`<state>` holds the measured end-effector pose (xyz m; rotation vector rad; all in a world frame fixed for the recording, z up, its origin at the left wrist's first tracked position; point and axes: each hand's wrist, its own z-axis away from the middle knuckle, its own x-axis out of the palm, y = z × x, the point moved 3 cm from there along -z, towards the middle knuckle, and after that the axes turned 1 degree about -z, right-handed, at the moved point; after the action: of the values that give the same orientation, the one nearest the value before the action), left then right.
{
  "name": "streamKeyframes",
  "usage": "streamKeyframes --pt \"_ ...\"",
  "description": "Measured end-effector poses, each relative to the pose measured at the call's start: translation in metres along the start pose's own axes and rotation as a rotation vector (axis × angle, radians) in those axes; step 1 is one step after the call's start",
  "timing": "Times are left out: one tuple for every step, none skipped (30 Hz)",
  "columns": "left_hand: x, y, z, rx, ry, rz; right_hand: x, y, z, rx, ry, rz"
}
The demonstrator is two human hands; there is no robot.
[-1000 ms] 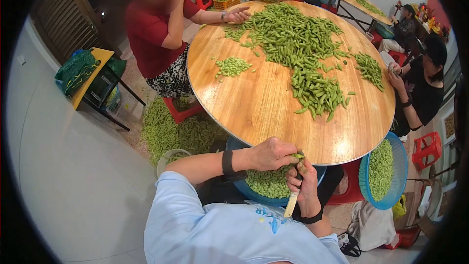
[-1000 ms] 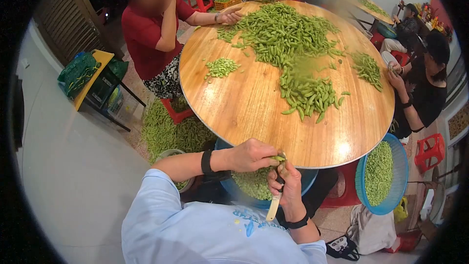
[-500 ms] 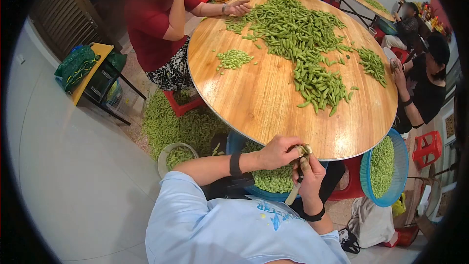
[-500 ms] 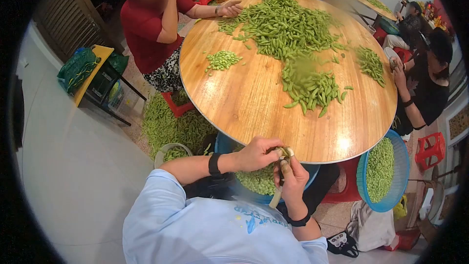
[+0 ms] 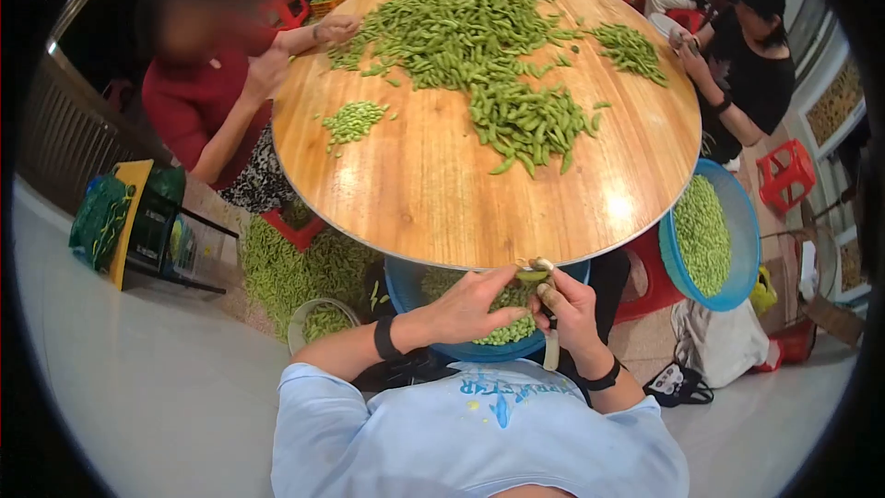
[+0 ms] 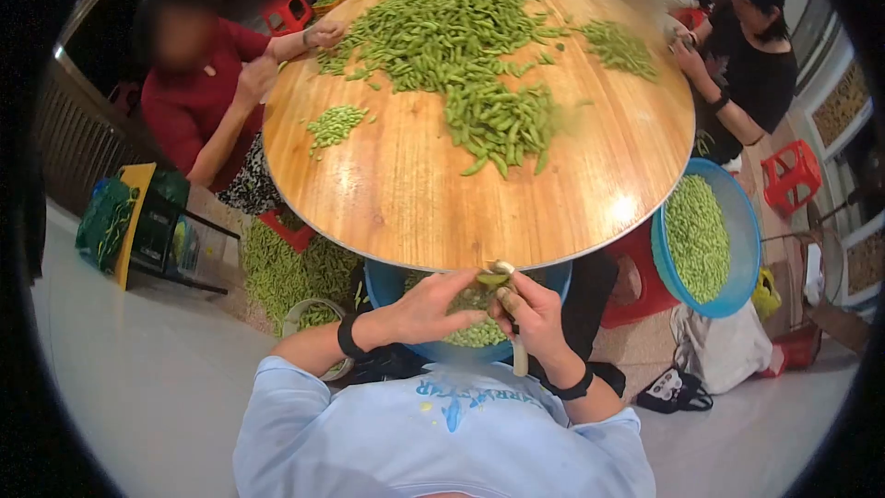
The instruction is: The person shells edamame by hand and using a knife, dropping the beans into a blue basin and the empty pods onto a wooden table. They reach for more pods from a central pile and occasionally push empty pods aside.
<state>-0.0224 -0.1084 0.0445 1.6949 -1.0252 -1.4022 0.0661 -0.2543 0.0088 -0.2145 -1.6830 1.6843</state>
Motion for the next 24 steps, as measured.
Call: streamKeyframes --pt "-0.001 -0.005 0.005 -0.098 -0.022 -0.050 0.004 -0.001 0.000 0.015 -0.017 0.036" --pt "-0.001 -0.005 0.009 -0.095 -0.034 -0.052 0.007 0.003 0.000 0.027 -0.046 0.010" --pt "-0.005 -0.004 0.014 -0.100 0.053 -0.015 0.010 0.005 -0.004 0.014 -0.077 0.015" --pt "-0.011 -0.004 0.019 -0.107 0.138 0.020 0.015 0.006 -0.008 0.000 -0.108 0.017" --pt "-0.017 -0.001 0.022 -0.052 0.160 0.021 0.021 0.007 -0.009 -0.012 -0.158 0.019" --pt "-0.019 -0.001 0.028 -0.049 0.148 0.014 0.026 0.007 -0.010 -0.025 -0.209 0.024" --pt "-0.021 -0.005 0.040 -0.169 0.230 0.227 0.037 0.006 -0.008 0.022 -0.252 0.033" --pt "-0.027 -0.009 0.050 -0.291 0.309 0.438 0.049 0.008 -0.005 0.022 -0.323 -0.051" --pt "-0.042 0.002 0.053 -0.282 0.205 0.123 0.059 0.006 -0.004 0.056 -0.327 -0.057" --pt "-0.059 0.016 0.056 -0.261 0.103 -0.189 0.063 0.002 -0.006 0.089 -0.334 -0.057" --pt "-0.073 0.019 0.060 -0.254 -0.030 -0.500 0.054 0.006 -0.010 0.083 -0.325 -0.063" --pt "-0.085 0.019 0.063 -0.240 -0.164 -0.812 0.039 0.014 -0.017 0.055 -0.296 -0.046" --pt "-0.097 0.014 0.064 -0.216 -0.174 -0.940 0.028 0.017 -0.020 0.030 -0.271 -0.025" --pt "-0.104 0.009 0.062 -0.196 -0.178 -1.064 0.021 0.018 -0.019 0.033 -0.271 -0.023" --pt "-0.105 0.010 0.045 -0.131 -0.096 -1.036 0.016 0.019 -0.017 0.056 -0.248 -0.036" --pt "-0.104 0.004 0.025 -0.066 -0.050 -0.966 0.012 0.020 -0.014 0.078 -0.224 -0.048" --pt "-0.102 -0.007 0.002 0.001 0.001 -0.896 0.007 0.026 -0.015 0.087 -0.218 -0.056" --pt "-0.098 -0.017 -0.024 0.035 0.070 -0.819 0.008 0.022 -0.014 0.084 -0.219 -0.049" --pt "-0.094 -0.029 -0.051 0.070 0.138 -0.741 0.010 0.016 -0.014 0.068 -0.160 -0.118" --pt "-0.088 -0.049 -0.076 0.065 0.205 -0.760 0.010 0.013 -0.014 0.052 -0.100 -0.190" --pt "-0.083 -0.066 -0.096 0.061 0.270 -0.777 0.008 0.012 -0.015 0.051 -0.099 -0.186" --pt "-0.076 -0.075 -0.110 0.063 0.271 -0.773 0.004 0.012 -0.016 0.019 -0.078 -0.194" --pt "-0.071 -0.082 -0.121 0.007 0.300 -0.796 0.000 0.011 -0.017 -0.013 -0.056 -0.203" --pt "-0.069 -0.083 -0.127 -0.050 0.328 -0.818 -0.003 0.009 -0.018 -0.012 -0.053 -0.200"
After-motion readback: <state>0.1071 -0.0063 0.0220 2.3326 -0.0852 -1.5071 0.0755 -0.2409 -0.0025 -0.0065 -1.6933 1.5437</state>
